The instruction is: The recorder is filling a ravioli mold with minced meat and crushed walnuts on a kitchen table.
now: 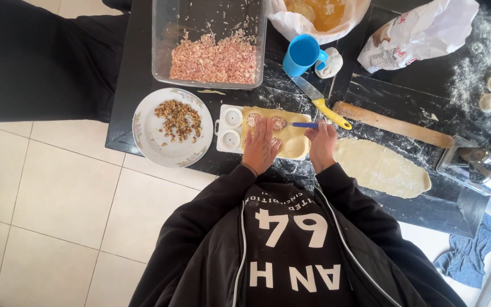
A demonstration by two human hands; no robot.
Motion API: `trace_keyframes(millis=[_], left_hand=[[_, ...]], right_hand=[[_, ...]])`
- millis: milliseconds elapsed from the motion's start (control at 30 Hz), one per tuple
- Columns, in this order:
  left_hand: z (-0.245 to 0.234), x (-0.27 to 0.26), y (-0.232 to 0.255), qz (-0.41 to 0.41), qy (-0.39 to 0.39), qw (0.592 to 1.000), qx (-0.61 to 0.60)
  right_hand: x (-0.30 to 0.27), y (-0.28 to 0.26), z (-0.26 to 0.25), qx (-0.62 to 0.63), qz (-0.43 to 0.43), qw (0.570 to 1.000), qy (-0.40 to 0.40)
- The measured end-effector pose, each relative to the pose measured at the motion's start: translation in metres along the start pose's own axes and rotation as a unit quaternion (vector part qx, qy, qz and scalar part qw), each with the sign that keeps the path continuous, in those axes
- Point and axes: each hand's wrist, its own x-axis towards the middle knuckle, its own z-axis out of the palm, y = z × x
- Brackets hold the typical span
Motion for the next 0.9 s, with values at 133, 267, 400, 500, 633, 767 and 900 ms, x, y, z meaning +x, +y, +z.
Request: trace_keyframes(millis=[133, 267, 400, 500, 633, 767, 900], left_hand=[[0.015, 0.006, 0.0, 0.034, 0.024, 0.999, 0.021], [0.018, 0.015, 0.004, 0.058, 0.016, 0.993, 0.1], [0.027, 0.019, -0.001, 0.071, 0.03, 0.987, 0.14], [0.023, 0.019, 0.002, 0.061, 0.022, 0.986, 0.151], [0.028, 0.019, -0.002, 0.065, 0.038, 0.985, 0.158], [0.028, 0.017, -0.002, 0.059, 0.032, 0.986, 0.151], [0.03, 0.018, -0.005, 0.07, 0.05, 0.985, 0.147]], right_hand=[[-0.003, 0.001, 0.003, -0.011, 0.01, 1.0, 0.011], [-0.004, 0.003, 0.004, -0.017, 0.01, 1.0, 0.011], [-0.005, 0.005, 0.0, -0.014, 0.012, 1.0, 0.003], [-0.005, 0.004, 0.0, -0.003, 0.013, 1.0, 0.002], [-0.007, 0.0, 0.004, -0.014, 0.004, 1.0, 0.005], [-0.014, -0.004, 0.006, -0.016, 0.006, 1.0, -0.003], [-0.024, -0.016, 0.017, -0.024, 0.001, 1.0, -0.011]])
